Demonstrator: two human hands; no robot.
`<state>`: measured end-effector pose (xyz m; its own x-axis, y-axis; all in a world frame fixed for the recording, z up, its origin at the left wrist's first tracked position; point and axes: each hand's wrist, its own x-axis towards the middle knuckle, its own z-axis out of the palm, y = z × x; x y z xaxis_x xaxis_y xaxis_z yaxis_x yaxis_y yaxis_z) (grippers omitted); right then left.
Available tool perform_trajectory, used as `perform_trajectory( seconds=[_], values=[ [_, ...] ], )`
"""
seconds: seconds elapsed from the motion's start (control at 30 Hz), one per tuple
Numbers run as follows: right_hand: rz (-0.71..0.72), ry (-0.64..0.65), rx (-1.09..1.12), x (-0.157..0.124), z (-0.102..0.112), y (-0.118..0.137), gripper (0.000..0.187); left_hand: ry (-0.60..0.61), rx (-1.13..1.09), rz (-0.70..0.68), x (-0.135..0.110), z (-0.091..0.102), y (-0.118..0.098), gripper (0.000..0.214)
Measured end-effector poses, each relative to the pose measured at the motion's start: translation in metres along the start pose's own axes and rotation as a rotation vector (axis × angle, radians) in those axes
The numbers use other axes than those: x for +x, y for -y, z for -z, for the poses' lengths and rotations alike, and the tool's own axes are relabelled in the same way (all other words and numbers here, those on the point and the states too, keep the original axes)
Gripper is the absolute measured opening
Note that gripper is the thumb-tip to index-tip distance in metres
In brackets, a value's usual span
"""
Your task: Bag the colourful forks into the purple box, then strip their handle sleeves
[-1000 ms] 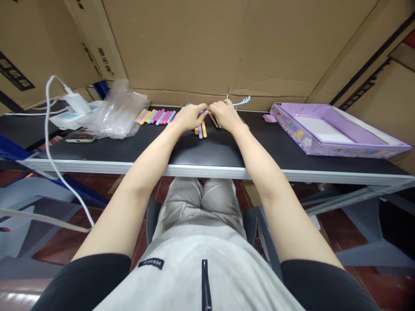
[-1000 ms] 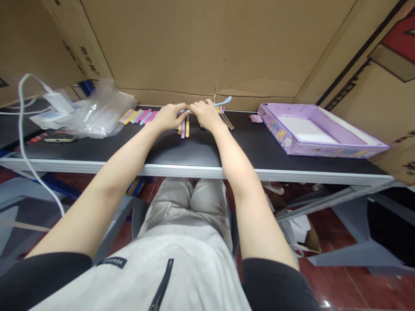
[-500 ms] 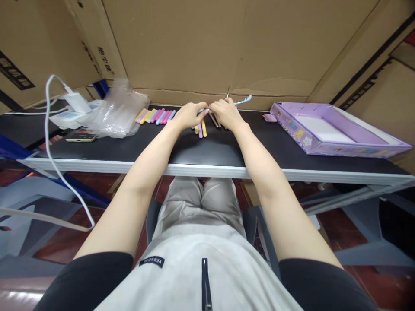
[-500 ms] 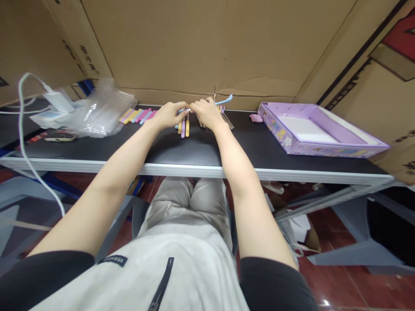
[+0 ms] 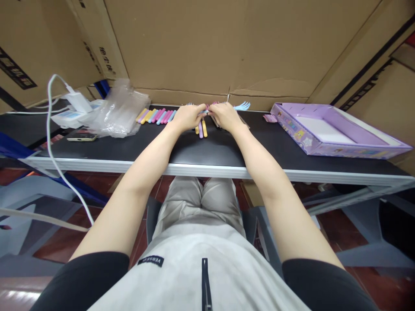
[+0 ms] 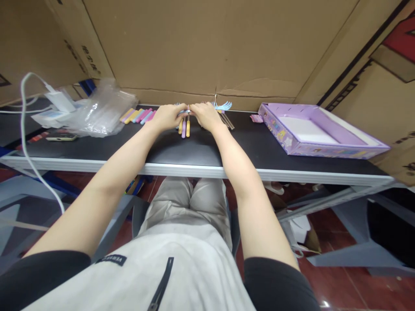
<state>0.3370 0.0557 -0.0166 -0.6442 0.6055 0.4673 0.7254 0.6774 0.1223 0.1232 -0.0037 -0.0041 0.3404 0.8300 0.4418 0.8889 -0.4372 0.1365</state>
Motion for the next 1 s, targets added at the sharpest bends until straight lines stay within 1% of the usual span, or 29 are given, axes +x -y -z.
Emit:
perform_trajectory(
  seconds=[0.2, 0.37, 0.57, 0.73, 0.87, 1.0],
  values=[
    [0.032, 0.030, 0.105, -0.002, -0.005, 0.004, 0.035, 0.009, 0.024, -0.020, -0.005, 0.001, -0.006, 0.038],
    [0.032, 0.016, 0.130, -0.002, -0.002, 0.007, 0.033, 0.025, 0.040, -0.029, -0.003, -0.002, -0.004, 0.039],
    [-0.002, 0.024, 0.069, -0.003, 0.006, 0.011, 0.030, 0.029, 0.014, -0.017, 0.003, -0.006, 0.000, 0.038],
    [0.015, 0.012, 0.015, -0.001, 0.009, 0.004, 0.034, 0.034, -0.016, 0.021, 0.006, -0.004, 0.003, 0.037],
    [0.016, 0.014, -0.028, 0.000, 0.010, -0.001, 0.033, 0.035, -0.051, 0.027, 0.009, -0.004, 0.005, 0.038],
    [-0.002, 0.020, -0.050, 0.000, 0.010, -0.004, 0.032, 0.063, -0.111, 0.019, 0.014, -0.005, 0.012, 0.033]
  ],
)
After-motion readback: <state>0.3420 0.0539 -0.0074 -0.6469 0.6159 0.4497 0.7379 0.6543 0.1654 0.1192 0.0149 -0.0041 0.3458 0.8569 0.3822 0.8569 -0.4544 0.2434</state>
